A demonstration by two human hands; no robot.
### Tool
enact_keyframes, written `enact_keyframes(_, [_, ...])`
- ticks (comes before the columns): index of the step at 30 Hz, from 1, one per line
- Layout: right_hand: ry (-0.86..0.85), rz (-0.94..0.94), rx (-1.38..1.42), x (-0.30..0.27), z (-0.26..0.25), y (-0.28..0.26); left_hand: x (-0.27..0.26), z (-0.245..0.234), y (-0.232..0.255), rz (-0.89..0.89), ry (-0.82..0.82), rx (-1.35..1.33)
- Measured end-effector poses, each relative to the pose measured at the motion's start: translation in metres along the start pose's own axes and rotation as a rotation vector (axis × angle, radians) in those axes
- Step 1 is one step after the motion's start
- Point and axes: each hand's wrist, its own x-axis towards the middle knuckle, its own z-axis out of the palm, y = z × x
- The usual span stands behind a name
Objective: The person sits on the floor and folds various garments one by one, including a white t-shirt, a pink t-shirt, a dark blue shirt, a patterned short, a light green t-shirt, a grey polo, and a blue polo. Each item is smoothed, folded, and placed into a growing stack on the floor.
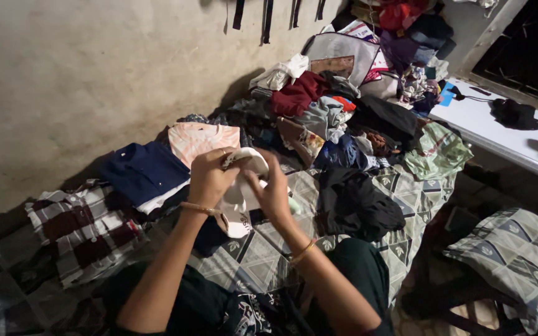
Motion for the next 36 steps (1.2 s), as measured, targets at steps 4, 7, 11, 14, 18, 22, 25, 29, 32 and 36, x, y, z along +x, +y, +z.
enact_keyframes(4, [0.004,0.032,-0.441,-0.022,0.011,0.055,0.006,-0.015,0.028,0.079,0.022,-0.065])
enact_keyframes(7, [-0.015,0.041,-0.666,-0.014,-0.004,0.086,0.008,-0.029,0.032,0.085,0.068,-0.020])
enact_keyframes(11, [0.124,0.057,-0.805,-0.010,-0.052,0.110,0.016,-0.073,0.000,0.189,0.230,0.131])
enact_keyframes(14, [0.144,0.200,-0.789,-0.003,-0.092,0.109,0.011,-0.111,-0.029,0.123,0.250,0.253])
enact_keyframes(18, [-0.057,0.064,-0.502,0.012,-0.140,0.083,-0.005,-0.152,-0.044,0.217,0.301,0.564])
enact_keyframes(22, [-0.191,0.043,-0.452,0.030,-0.190,0.039,-0.011,-0.173,-0.020,0.001,0.339,0.151])
enact_keyframes(25, [-0.100,0.145,-0.327,0.040,-0.220,0.009,-0.007,-0.186,0.001,-0.041,0.405,-0.121])
enact_keyframes(29, [-0.073,0.184,-0.363,0.059,-0.224,0.031,0.008,-0.171,-0.027,-0.122,0.343,-0.243])
enact_keyframes(32, [-0.065,0.316,-0.498,0.069,-0.206,0.102,0.028,-0.128,-0.108,-0.407,0.170,0.469])
enact_keyframes(36, [-0.118,0.368,-0.641,0.066,-0.180,0.225,0.018,-0.049,-0.222,-0.356,0.025,0.327])
